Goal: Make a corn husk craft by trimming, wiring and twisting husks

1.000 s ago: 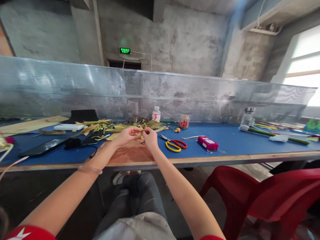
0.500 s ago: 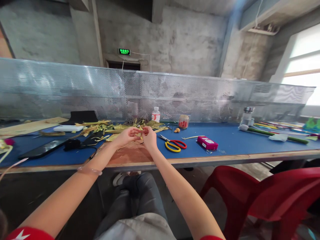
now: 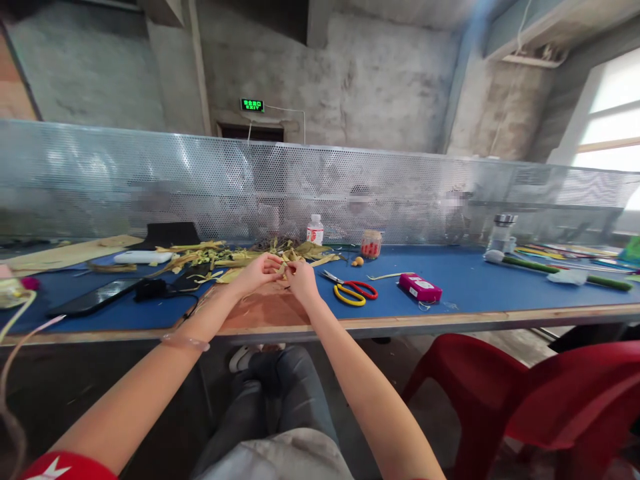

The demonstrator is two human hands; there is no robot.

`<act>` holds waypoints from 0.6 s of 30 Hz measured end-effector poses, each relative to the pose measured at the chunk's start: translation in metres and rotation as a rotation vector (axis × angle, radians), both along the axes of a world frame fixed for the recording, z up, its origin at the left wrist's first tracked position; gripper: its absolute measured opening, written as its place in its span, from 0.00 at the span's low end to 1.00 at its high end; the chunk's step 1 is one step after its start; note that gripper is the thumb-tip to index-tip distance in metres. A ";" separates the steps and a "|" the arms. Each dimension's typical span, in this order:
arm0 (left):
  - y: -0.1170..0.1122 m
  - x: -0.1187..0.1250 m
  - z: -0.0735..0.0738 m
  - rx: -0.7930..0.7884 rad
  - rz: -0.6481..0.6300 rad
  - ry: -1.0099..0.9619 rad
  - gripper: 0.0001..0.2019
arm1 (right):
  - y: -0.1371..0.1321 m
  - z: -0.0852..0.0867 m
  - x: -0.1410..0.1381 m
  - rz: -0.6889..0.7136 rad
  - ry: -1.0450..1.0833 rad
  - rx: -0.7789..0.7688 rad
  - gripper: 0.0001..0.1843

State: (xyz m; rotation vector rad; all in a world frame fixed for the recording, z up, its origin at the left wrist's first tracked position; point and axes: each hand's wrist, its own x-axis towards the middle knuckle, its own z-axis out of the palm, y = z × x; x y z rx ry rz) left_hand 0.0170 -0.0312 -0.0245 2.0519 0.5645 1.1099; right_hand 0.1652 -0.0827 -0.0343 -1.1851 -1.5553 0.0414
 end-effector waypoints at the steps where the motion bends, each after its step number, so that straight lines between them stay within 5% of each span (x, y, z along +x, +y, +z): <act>1: 0.001 0.001 -0.001 -0.009 0.021 -0.012 0.21 | 0.000 0.000 0.000 -0.009 0.005 -0.004 0.10; 10: -0.006 0.001 0.004 0.004 -0.001 0.039 0.24 | 0.001 -0.001 0.002 -0.016 0.098 -0.033 0.09; 18: -0.002 0.000 0.005 0.057 0.103 0.091 0.15 | -0.001 -0.001 -0.001 -0.015 0.058 -0.014 0.06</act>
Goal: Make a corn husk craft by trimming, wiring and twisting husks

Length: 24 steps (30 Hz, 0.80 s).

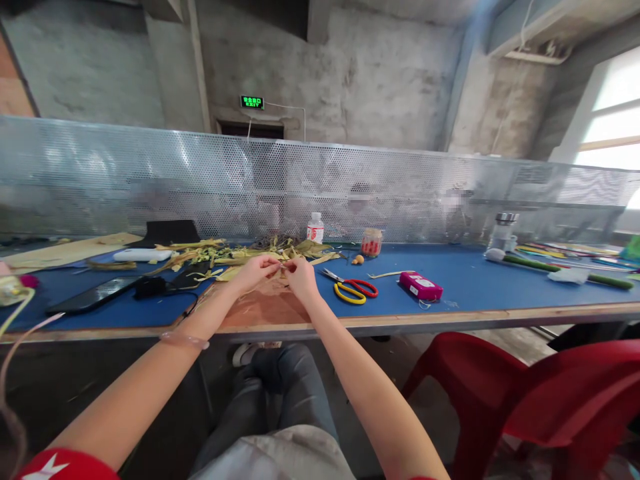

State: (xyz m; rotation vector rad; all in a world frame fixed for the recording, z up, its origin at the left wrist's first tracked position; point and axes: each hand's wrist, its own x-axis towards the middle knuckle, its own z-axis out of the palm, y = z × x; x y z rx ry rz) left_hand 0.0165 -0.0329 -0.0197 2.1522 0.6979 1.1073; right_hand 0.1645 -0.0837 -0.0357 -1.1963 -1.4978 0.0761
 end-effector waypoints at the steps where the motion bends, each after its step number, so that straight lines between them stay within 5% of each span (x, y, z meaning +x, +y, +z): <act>1: 0.001 -0.001 -0.001 0.000 0.007 0.005 0.14 | 0.000 0.000 0.000 0.003 -0.012 0.004 0.06; 24: 0.007 -0.001 -0.003 -0.171 -0.045 -0.084 0.18 | -0.004 -0.002 -0.003 0.009 -0.066 0.053 0.06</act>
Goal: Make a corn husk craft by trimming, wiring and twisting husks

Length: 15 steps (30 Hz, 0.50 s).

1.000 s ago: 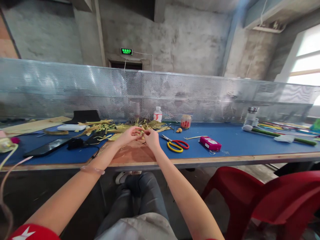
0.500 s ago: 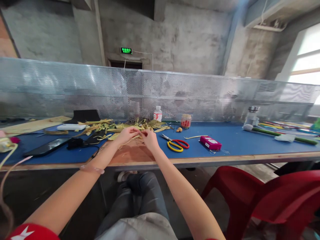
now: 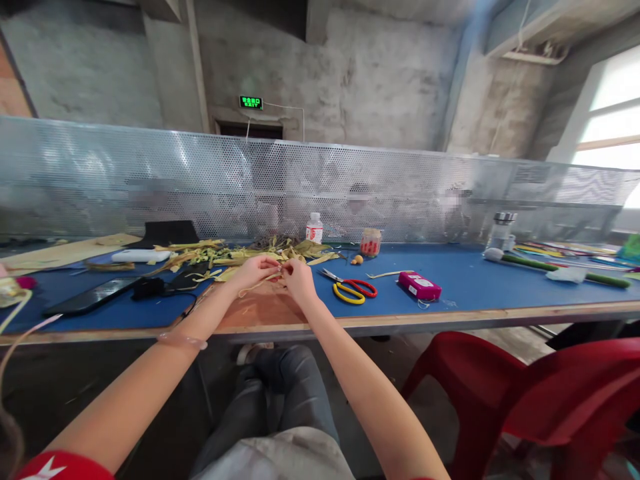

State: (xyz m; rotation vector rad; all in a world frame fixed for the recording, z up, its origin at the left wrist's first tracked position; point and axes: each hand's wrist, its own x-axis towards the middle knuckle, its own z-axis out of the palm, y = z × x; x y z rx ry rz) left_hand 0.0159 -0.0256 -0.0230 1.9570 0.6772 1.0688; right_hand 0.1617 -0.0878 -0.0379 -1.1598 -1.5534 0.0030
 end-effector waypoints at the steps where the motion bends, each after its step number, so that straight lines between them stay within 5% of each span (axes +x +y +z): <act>1: -0.001 0.000 0.000 -0.014 -0.010 0.005 0.18 | 0.000 0.000 0.000 -0.005 0.001 0.010 0.07; 15: -0.018 -0.004 0.006 -0.059 -0.007 0.178 0.18 | 0.000 0.001 0.005 -0.080 0.081 0.124 0.07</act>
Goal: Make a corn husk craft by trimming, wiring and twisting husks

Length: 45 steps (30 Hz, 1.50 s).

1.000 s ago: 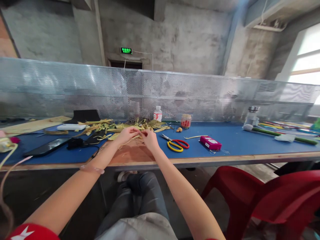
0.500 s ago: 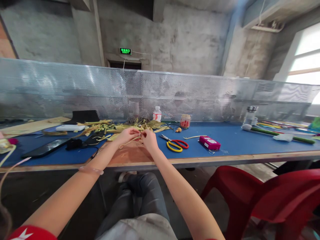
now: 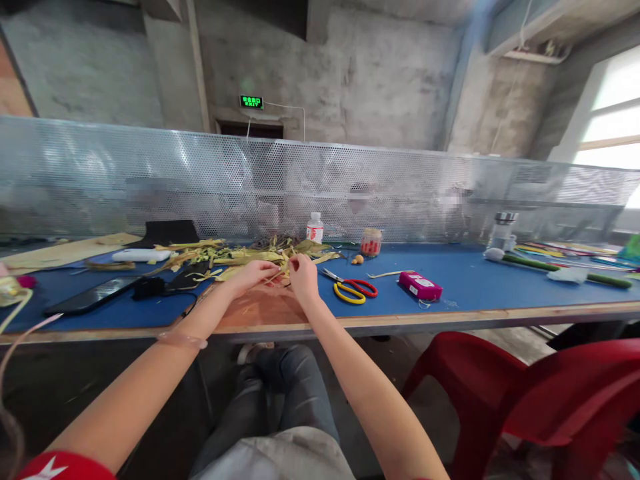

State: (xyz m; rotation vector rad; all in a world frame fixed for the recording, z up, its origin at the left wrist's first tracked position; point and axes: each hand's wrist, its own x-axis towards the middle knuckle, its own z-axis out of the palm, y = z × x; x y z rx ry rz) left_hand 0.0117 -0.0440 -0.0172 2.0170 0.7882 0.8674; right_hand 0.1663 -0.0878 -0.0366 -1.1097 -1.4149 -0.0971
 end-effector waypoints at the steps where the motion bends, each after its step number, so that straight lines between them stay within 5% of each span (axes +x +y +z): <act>1: 0.000 0.000 0.000 -0.006 0.004 -0.003 0.19 | 0.000 0.000 0.000 -0.003 0.004 -0.001 0.07; 11: 0.003 0.001 -0.001 0.013 0.030 -0.012 0.18 | 0.002 0.000 0.002 -0.033 0.002 0.007 0.08; 23: 0.011 0.005 -0.007 0.367 0.031 0.032 0.18 | 0.002 -0.001 0.004 -0.070 0.017 -0.023 0.08; 45: 0.004 0.006 -0.010 0.544 0.116 0.156 0.05 | 0.000 0.001 0.004 -0.081 0.046 -0.032 0.08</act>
